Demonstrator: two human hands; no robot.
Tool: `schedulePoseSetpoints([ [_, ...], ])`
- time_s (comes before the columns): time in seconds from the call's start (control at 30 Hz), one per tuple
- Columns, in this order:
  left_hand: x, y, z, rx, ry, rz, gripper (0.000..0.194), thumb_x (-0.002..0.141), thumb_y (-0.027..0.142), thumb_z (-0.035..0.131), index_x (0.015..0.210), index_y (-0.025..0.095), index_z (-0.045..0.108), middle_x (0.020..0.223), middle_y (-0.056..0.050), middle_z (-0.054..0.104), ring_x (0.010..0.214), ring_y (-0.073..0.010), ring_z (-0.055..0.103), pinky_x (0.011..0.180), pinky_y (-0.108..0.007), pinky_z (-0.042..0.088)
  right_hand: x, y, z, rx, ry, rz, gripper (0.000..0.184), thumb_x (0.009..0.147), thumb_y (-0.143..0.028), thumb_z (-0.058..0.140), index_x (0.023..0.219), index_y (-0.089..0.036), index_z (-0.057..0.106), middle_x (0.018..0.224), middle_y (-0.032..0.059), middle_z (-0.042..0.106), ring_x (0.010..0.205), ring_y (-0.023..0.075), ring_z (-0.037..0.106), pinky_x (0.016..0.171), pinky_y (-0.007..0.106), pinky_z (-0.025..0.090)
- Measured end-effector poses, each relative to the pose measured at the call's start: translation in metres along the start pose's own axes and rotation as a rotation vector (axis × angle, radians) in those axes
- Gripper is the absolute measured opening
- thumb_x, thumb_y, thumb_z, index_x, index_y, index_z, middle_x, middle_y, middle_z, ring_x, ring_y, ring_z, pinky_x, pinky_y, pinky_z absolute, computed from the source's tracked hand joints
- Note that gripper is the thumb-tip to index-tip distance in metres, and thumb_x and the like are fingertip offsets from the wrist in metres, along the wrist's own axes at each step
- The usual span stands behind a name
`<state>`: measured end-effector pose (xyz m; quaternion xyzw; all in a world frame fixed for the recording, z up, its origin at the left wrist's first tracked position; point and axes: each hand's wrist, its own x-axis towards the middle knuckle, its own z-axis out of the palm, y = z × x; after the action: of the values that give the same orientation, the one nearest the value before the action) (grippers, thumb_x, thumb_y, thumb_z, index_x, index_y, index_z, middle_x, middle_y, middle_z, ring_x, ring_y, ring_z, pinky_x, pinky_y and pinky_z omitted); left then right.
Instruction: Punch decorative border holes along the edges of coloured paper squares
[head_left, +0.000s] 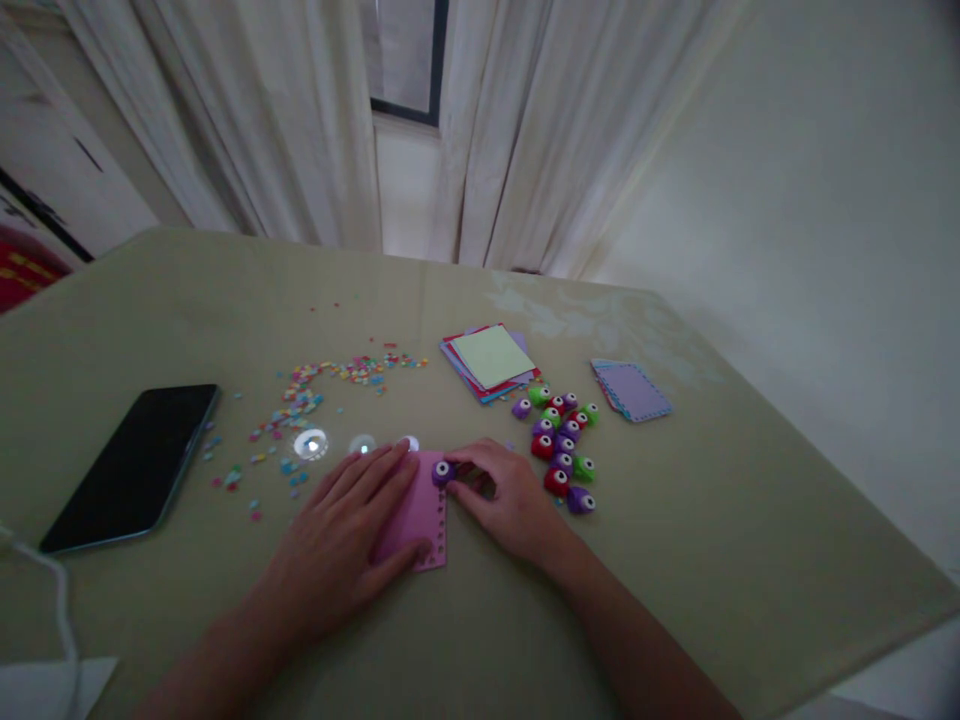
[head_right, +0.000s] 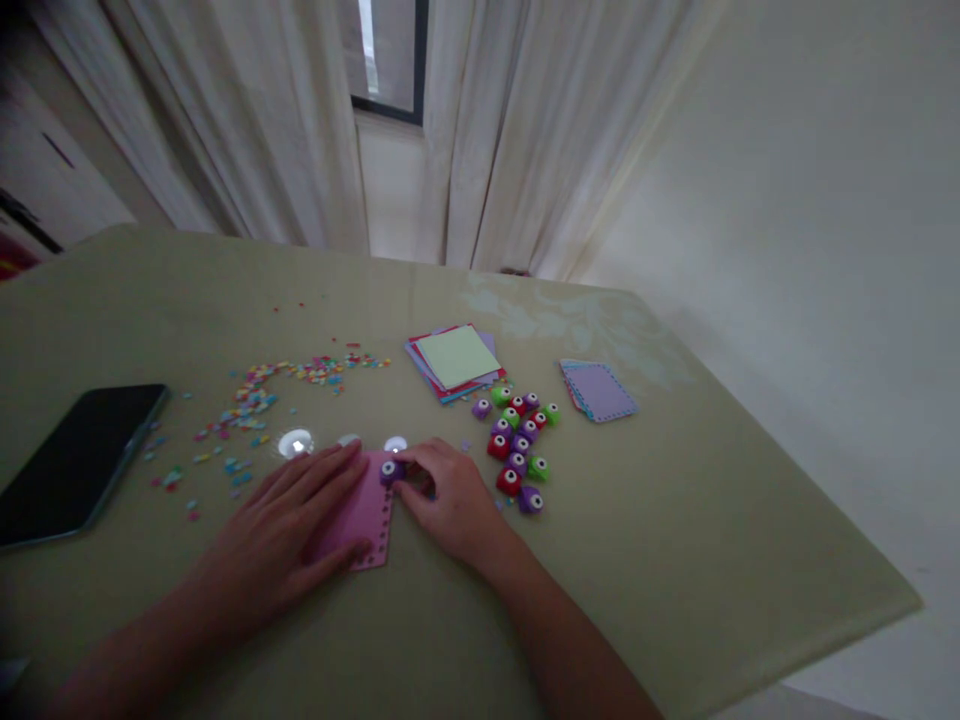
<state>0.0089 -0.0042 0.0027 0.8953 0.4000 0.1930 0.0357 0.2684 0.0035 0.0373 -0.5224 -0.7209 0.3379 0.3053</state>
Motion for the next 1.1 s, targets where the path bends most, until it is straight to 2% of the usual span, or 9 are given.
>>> schedulePoseSetpoints([
  [0.63, 0.0006, -0.0012, -0.0003, 0.018, -0.016, 0.01, 0.078, 0.103, 0.063, 0.061, 0.167, 0.023, 0.04, 0.173, -0.011, 0.044, 0.154, -0.0332, 0.048, 0.128, -0.051, 0.034, 0.0005, 0.0014, -0.0025, 0.044, -0.019, -0.022, 0.025, 0.094, -0.015, 0.078, 0.119, -0.023, 0.08, 0.11, 0.0053, 0.077, 0.09, 0.0181, 0.074, 0.082, 0.03, 0.061],
  [1.1, 0.0006, -0.0022, 0.0013, 0.041, -0.015, 0.011, 0.08, 0.103, 0.066, 0.059, 0.167, 0.022, 0.041, 0.172, -0.012, 0.046, 0.152, -0.0347, 0.05, 0.126, -0.054, 0.038, 0.0003, -0.0005, -0.0053, 0.049, -0.052, -0.039, 0.025, 0.095, -0.015, 0.078, 0.12, -0.019, 0.079, 0.113, 0.0076, 0.076, 0.096, 0.0189, 0.074, 0.09, 0.032, 0.061],
])
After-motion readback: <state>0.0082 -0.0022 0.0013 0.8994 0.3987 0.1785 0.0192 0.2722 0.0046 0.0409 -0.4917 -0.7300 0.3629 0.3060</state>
